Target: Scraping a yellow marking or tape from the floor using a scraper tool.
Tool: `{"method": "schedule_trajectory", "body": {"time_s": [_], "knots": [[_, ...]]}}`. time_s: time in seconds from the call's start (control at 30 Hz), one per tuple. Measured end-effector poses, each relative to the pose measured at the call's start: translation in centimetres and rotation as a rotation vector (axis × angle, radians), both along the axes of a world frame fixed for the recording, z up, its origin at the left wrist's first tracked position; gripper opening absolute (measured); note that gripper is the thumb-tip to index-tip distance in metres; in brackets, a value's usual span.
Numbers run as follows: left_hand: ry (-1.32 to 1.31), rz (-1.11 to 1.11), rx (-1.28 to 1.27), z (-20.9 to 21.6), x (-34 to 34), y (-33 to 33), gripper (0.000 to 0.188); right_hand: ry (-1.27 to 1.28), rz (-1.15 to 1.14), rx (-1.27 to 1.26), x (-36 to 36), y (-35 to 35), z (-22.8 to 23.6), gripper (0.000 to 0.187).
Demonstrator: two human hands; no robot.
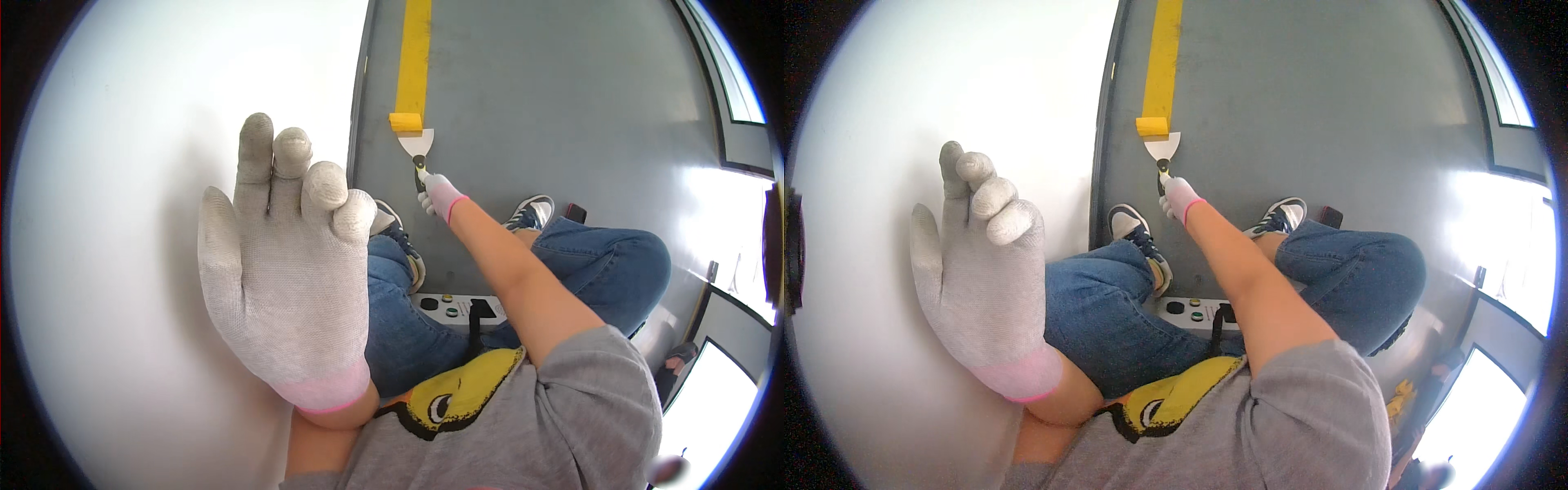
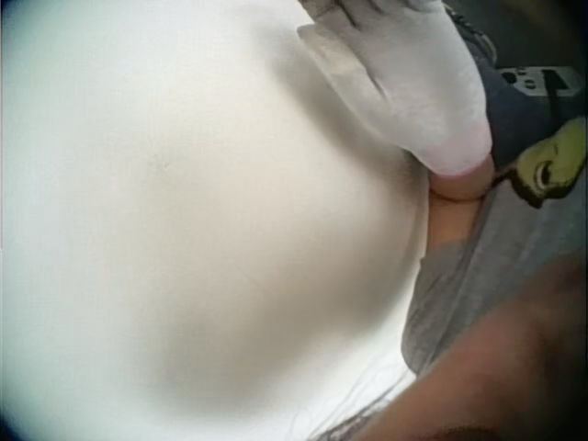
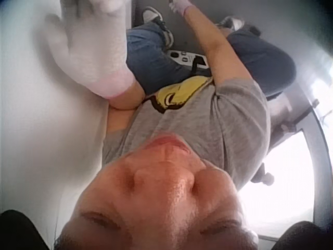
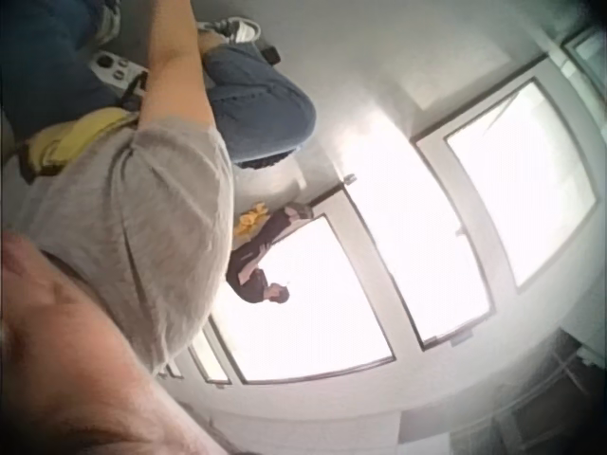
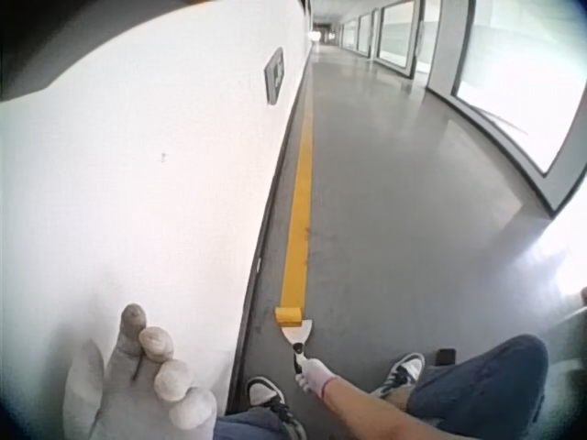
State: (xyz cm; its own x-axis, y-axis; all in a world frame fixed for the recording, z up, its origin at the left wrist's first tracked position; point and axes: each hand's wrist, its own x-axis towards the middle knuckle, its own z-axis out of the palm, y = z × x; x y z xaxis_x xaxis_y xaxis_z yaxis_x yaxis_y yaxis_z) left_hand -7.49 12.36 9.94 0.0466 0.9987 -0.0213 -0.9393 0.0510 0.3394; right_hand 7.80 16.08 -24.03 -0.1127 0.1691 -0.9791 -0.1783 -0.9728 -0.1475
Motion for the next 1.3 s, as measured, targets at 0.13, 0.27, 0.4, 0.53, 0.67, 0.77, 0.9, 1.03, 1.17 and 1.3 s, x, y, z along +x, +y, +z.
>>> {"method": "schedule_trajectory", "body": {"time_s": [0.13, 0.27, 0.4, 0.53, 0.67, 0.77, 0.9, 1.03, 1.17, 1.3], "knots": [[-0.048, -0.055, 0.033, -0.2, 0.1, -0.2, 0.049, 0.048, -0.036, 0.058, 2.6, -1.2, -1.4, 0.033], [-0.039, -0.019, 0.031, 0.0, -0.2, 0.0, 0.050, 0.136, -0.018, 0.026, 0.8, -4.9, -0.6, 0.030], [-0.059, -0.035, 0.001, 0.1, 0.1, -0.2, 0.050, 0.199, -0.019, -0.069, 1.1, -7.4, -0.4, 0.029], [-0.072, -0.033, 0.029, -0.4, 0.1, -0.1, 0.049, 0.168, -0.054, -0.110, -0.2, -6.8, -0.8, 0.029], [-0.058, -0.008, 0.018, -0.1, 0.3, -0.2, 0.048, 0.105, -0.090, -0.002, -2.2, -2.8, -1.3, 0.028], [-0.044, 0.008, -0.008, 0.3, 0.2, -0.3, 0.048, 0.095, -0.067, -0.151, -3.5, 1.8, -0.1, 0.032], [-0.026, 0.040, -0.016, 0.5, -0.3, -0.1, 0.048, 0.149, -0.219, 0.040, -6.4, 1.3, 0.5, 0.029], [-0.049, 0.012, 0.031, 0.3, -0.6, -0.1, 0.048, 0.244, -0.241, 0.065, -4.4, 0.4, 0.1, 0.028], [-0.089, 0.003, 0.028, 0.1, -0.6, -0.3, 0.048, 0.260, -0.183, 0.032, -4.1, -4.5, 1.1, 0.028], [-0.062, 0.032, -0.023, 0.6, -0.2, -0.5, 0.047, 0.233, -0.190, -0.142, -3.8, -6.0, 2.1, 0.026]]}}
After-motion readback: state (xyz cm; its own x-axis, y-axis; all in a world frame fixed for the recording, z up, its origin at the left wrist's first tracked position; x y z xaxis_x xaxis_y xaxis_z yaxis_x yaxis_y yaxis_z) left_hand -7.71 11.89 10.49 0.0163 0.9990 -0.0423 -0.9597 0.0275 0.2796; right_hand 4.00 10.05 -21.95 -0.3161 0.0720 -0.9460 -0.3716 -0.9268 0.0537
